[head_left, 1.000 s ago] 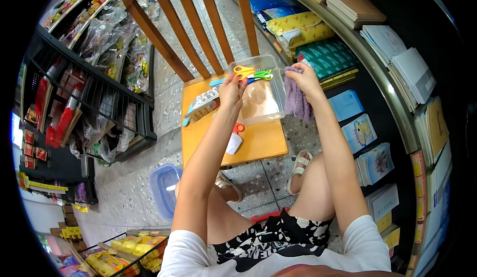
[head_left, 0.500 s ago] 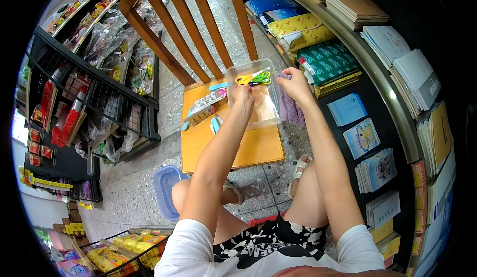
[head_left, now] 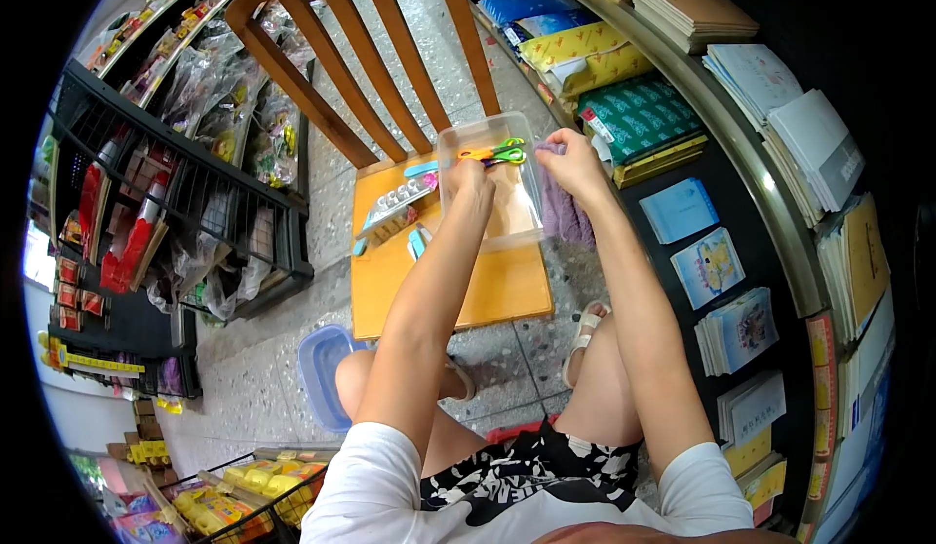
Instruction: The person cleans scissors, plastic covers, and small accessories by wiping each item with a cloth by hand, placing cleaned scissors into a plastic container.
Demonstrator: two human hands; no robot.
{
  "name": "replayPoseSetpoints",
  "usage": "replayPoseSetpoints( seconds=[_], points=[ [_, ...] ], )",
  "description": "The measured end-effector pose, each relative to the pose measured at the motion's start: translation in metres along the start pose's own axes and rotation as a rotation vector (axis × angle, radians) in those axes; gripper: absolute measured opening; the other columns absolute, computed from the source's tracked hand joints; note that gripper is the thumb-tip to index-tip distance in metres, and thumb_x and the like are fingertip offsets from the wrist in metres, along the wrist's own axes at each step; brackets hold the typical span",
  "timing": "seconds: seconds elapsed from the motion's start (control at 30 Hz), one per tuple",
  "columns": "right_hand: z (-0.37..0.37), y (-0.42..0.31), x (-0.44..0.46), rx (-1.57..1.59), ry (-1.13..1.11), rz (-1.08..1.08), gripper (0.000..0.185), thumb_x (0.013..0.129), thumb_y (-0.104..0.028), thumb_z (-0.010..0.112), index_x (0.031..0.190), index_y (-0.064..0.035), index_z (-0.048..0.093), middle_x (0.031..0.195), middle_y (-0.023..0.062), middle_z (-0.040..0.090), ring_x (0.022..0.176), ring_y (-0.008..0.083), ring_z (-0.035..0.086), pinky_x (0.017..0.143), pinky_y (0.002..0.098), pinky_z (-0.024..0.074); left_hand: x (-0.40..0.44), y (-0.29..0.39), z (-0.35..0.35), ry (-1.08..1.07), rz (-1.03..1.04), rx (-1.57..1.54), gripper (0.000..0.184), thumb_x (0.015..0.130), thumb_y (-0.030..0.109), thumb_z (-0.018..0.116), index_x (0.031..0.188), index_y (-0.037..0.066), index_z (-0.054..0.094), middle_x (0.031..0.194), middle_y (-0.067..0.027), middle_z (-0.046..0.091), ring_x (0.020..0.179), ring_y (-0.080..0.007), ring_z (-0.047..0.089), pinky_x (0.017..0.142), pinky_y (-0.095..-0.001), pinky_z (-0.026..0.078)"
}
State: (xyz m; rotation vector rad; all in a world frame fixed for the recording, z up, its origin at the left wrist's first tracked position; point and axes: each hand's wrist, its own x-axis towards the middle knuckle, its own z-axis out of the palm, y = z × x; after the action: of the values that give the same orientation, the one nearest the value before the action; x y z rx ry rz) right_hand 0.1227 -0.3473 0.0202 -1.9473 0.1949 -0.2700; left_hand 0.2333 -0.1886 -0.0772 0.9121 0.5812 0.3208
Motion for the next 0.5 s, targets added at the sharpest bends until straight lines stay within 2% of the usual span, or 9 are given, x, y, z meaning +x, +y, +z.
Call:
replayPoseSetpoints(
  seconds=[0.03,0.2,0.23,0.27,0.3,0.33,0.37,0.43,0.5],
  points=[
    [-0.001,-0.002,-0.001,-0.01,0.0,-0.004,0.026,0.074,-0.016,0.071,0.091,0.0003,0.062,0.079,0.0085,0.063,0.072,0.0141,0.058,0.065,0.0296,0.0463,-0.007,0.004,0.001,-0.06,0.054,-0.058,0.02,0.091,-0.001,0.042,0.106,0.005,0.054,0.099,-0.0103,0.062,0.079,-0.0216,0.065,0.059,-0.0322,0.057],
    [-0.001,-0.01,-0.003,-0.04,0.006,0.001,0.027,0.073,-0.018,0.071,0.092,-0.0004,0.062,0.08,0.01,0.063,0.074,0.017,0.059,0.068,0.0309,0.0466,0.041,-0.017,-0.012,-0.042,-0.221,0.162,0.03,0.089,-0.004,0.039,0.111,0.007,0.055,0.099,-0.0103,0.063,0.076,-0.0174,0.064,0.053,-0.0266,0.052],
    [-0.001,-0.009,-0.003,-0.042,0.009,-0.002,0.027,0.073,-0.018,0.071,0.091,-0.0006,0.062,0.081,0.0104,0.063,0.075,0.0177,0.059,0.068,0.0312,0.0467,0.039,-0.015,-0.013,-0.059,-0.239,0.164,0.029,0.091,-0.001,0.039,0.112,0.01,0.055,0.1,-0.009,0.062,0.076,-0.0163,0.063,0.053,-0.0248,0.051],
    [0.0,-0.009,-0.003,-0.049,0.022,-0.015,0.028,0.072,-0.02,0.071,0.091,-0.0012,0.063,0.082,0.013,0.064,0.077,0.0223,0.061,0.07,0.0338,0.0477,0.037,-0.013,-0.015,-0.077,-0.257,0.166,0.028,0.092,0.001,0.039,0.112,0.013,0.055,0.102,-0.0076,0.062,0.075,-0.0152,0.062,0.053,-0.023,0.049],
    [0.001,-0.006,-0.001,-0.057,0.033,-0.029,0.029,0.072,-0.021,0.071,0.091,-0.0019,0.064,0.083,0.0155,0.066,0.079,0.0269,0.063,0.072,0.0365,0.0486,-0.005,0.021,-0.006,-0.114,-0.235,0.127,0.025,0.094,0.008,0.041,0.112,0.017,0.055,0.105,-0.0049,0.061,0.075,-0.0139,0.061,0.053,-0.0206,0.046],
    [0.003,-0.005,-0.001,-0.063,0.043,-0.043,0.029,0.071,-0.023,0.071,0.091,-0.0026,0.065,0.084,0.0181,0.067,0.08,0.0315,0.065,0.073,0.0392,0.0496,-0.006,0.024,-0.005,-0.121,-0.232,0.059,0.022,0.096,0.012,0.042,0.113,0.02,0.054,0.108,-0.0034,0.06,0.077,-0.015,0.06,0.056,-0.0209,0.046],
    [0.002,-0.008,-0.002,-0.078,0.043,-0.045,0.029,0.071,-0.023,0.071,0.091,-0.0029,0.065,0.086,0.018,0.067,0.082,0.0322,0.064,0.075,0.0396,0.0495,-0.007,0.026,-0.004,-0.129,-0.23,-0.008,0.02,0.097,0.017,0.043,0.114,0.023,0.054,0.111,-0.002,0.059,0.079,-0.0161,0.06,0.06,-0.0212,0.046],
    [0.001,-0.011,-0.004,-0.085,0.036,-0.061,0.029,0.071,-0.023,0.071,0.091,-0.0028,0.065,0.086,0.018,0.067,0.082,0.0321,0.065,0.075,0.0394,0.0495,-0.024,0.047,-0.003,-0.178,-0.265,0.033,0.044,0.09,0.0,0.036,0.127,0.022,0.048,0.116,-0.0078,0.057,0.077,-0.0159,0.06,0.054,-0.0211,0.044],
    [-0.001,-0.015,-0.005,-0.08,0.028,-0.071,0.029,0.071,-0.023,0.071,0.091,-0.0021,0.065,0.086,0.0179,0.067,0.081,0.0306,0.065,0.074,0.0378,0.0496,-0.019,0.057,-0.012,-0.247,-0.383,0.01,0.04,0.092,0.0,0.039,0.127,0.018,0.048,0.113,-0.0103,0.056,0.085,-0.0189,0.059,0.062,-0.0248,0.047]
  ],
)
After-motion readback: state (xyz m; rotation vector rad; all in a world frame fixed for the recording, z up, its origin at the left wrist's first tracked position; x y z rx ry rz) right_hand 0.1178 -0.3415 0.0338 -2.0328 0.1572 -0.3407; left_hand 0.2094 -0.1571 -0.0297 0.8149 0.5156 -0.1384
